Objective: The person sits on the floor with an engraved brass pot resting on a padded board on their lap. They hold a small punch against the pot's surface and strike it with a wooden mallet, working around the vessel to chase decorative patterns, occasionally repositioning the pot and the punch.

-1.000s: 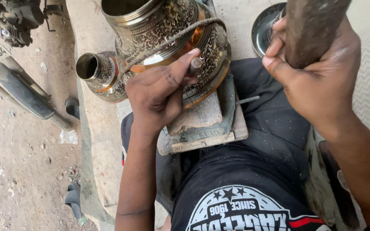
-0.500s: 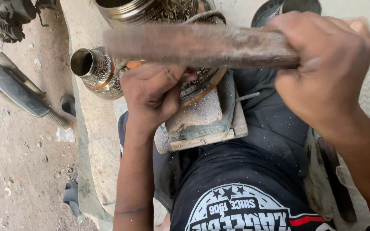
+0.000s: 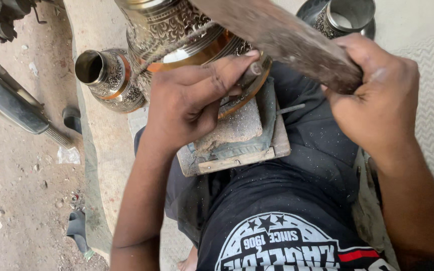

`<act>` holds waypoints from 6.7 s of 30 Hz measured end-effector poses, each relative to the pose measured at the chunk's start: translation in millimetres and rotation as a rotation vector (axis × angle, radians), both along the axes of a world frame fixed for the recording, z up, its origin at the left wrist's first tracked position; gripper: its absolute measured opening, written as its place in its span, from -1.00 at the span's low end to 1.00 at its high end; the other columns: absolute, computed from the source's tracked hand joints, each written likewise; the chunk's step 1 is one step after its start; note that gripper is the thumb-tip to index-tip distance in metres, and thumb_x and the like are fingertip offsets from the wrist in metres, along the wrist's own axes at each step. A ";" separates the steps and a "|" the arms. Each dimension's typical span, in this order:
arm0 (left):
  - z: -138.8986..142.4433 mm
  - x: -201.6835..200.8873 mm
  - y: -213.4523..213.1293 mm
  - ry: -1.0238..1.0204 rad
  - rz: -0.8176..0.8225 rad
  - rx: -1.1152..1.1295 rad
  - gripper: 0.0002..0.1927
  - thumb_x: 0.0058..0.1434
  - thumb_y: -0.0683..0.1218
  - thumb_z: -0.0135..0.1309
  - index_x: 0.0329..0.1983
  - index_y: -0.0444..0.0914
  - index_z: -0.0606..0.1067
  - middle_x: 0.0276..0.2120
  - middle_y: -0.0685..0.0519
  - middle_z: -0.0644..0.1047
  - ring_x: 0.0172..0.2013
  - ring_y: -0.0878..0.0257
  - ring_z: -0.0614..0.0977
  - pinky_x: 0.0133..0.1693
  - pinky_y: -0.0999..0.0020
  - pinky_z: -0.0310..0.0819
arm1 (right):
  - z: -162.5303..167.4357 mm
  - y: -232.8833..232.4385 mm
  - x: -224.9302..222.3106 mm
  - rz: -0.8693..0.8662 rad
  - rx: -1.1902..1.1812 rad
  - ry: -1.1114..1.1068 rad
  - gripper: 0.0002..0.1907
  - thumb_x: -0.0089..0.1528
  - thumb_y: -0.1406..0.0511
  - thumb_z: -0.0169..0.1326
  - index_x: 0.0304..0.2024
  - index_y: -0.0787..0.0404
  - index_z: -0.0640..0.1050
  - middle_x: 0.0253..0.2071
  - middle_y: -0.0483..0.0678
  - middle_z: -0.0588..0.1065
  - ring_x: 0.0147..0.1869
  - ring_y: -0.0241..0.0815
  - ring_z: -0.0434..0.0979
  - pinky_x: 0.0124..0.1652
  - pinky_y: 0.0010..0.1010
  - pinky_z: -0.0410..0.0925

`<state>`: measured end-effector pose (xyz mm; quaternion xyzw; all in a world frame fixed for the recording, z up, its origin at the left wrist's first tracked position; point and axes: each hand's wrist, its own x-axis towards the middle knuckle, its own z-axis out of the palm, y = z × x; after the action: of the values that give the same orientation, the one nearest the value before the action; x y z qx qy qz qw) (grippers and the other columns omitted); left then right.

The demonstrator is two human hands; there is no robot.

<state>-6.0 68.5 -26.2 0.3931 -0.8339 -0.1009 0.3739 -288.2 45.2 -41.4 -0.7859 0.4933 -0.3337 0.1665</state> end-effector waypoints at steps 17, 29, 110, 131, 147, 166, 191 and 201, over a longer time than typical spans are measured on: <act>-4.5 12.5 -11.1 -0.167 -0.121 -0.060 -0.35 0.16 -0.33 0.21 0.32 -0.05 0.45 -0.25 0.13 0.66 -0.34 0.22 0.65 -0.29 0.32 0.50 | -45.2 17.0 -8.8 -0.027 0.080 -0.597 -0.57 0.29 0.66 0.22 0.12 0.24 0.47 -0.03 -0.06 0.56 -0.12 -0.30 0.60 -0.16 -0.51 0.47; -6.8 7.6 -5.6 -0.186 -0.007 -0.059 -0.48 0.19 -0.26 0.33 0.20 -0.02 0.55 -0.32 0.07 0.65 -0.39 0.19 0.66 -0.32 0.28 0.50 | -41.5 16.7 -1.5 0.026 -0.034 -0.329 -0.70 0.28 0.65 0.27 -0.04 0.35 0.50 -0.17 0.00 0.55 -0.15 -0.24 0.60 -0.17 -0.48 0.45; -26.8 70.7 -3.1 0.055 -0.184 -0.162 -0.56 0.28 -0.19 0.37 0.18 -0.04 0.54 -0.23 0.04 0.67 -0.23 0.16 0.73 -0.16 0.30 0.59 | -23.7 35.7 40.8 0.034 -0.106 -0.190 -0.68 0.31 0.59 0.29 0.00 0.31 0.46 -0.11 -0.05 0.53 -0.09 -0.28 0.60 -0.08 -0.51 0.48; -19.8 74.4 -6.3 0.084 -0.268 -0.119 -0.49 0.16 -0.32 0.27 0.21 -0.22 0.59 -0.27 0.06 0.67 -0.31 0.22 0.68 -0.23 0.33 0.54 | -16.9 38.8 56.6 0.103 -0.001 -0.404 -0.69 0.36 0.62 0.25 0.05 0.31 0.47 -0.18 -0.02 0.53 -0.11 -0.29 0.57 -0.12 -0.54 0.42; -19.5 80.3 -14.4 0.043 -0.322 -0.123 -0.59 0.17 -0.28 0.31 0.07 -0.11 0.57 -0.31 0.04 0.66 -0.36 0.22 0.68 -0.29 0.33 0.52 | 3.5 55.8 71.5 0.021 -0.144 -0.189 -0.73 0.35 0.66 0.24 -0.01 0.32 0.52 -0.17 -0.04 0.53 -0.12 -0.31 0.55 -0.13 -0.52 0.44; -16.6 54.9 -8.8 -0.100 -0.220 -0.199 -0.39 0.10 -0.21 0.28 0.26 -0.05 0.49 -0.30 0.06 0.66 -0.32 0.15 0.68 -0.25 0.29 0.52 | -43.6 25.6 22.8 0.052 -0.189 -0.192 -0.72 0.36 0.66 0.27 -0.03 0.32 0.52 -0.14 0.01 0.52 -0.10 -0.21 0.59 -0.15 -0.47 0.52; -14.0 50.2 -9.3 0.007 -0.190 -0.111 -0.37 0.12 -0.30 0.19 0.30 -0.07 0.54 -0.31 0.11 0.66 -0.31 0.19 0.70 -0.23 0.30 0.57 | -22.4 21.4 35.1 0.004 0.001 -0.281 -0.73 0.27 0.60 0.28 -0.06 0.30 0.52 -0.14 -0.11 0.56 -0.13 -0.40 0.55 -0.13 -0.59 0.44; 4.0 47.1 -11.5 0.082 -0.203 -0.036 -0.38 0.00 -0.30 0.19 0.18 -0.06 0.57 -0.28 0.03 0.67 -0.32 0.18 0.73 -0.24 0.32 0.60 | -15.3 21.5 48.3 -0.133 0.227 -0.453 -0.60 0.17 0.57 0.27 0.02 0.18 0.57 -0.30 -0.21 0.50 -0.25 -0.48 0.44 -0.22 -0.60 0.33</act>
<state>41.1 56.9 -22.2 0.2954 -0.8552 -0.1390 0.4026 -239.9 66.6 -56.7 -0.6332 0.5282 -0.4541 0.3374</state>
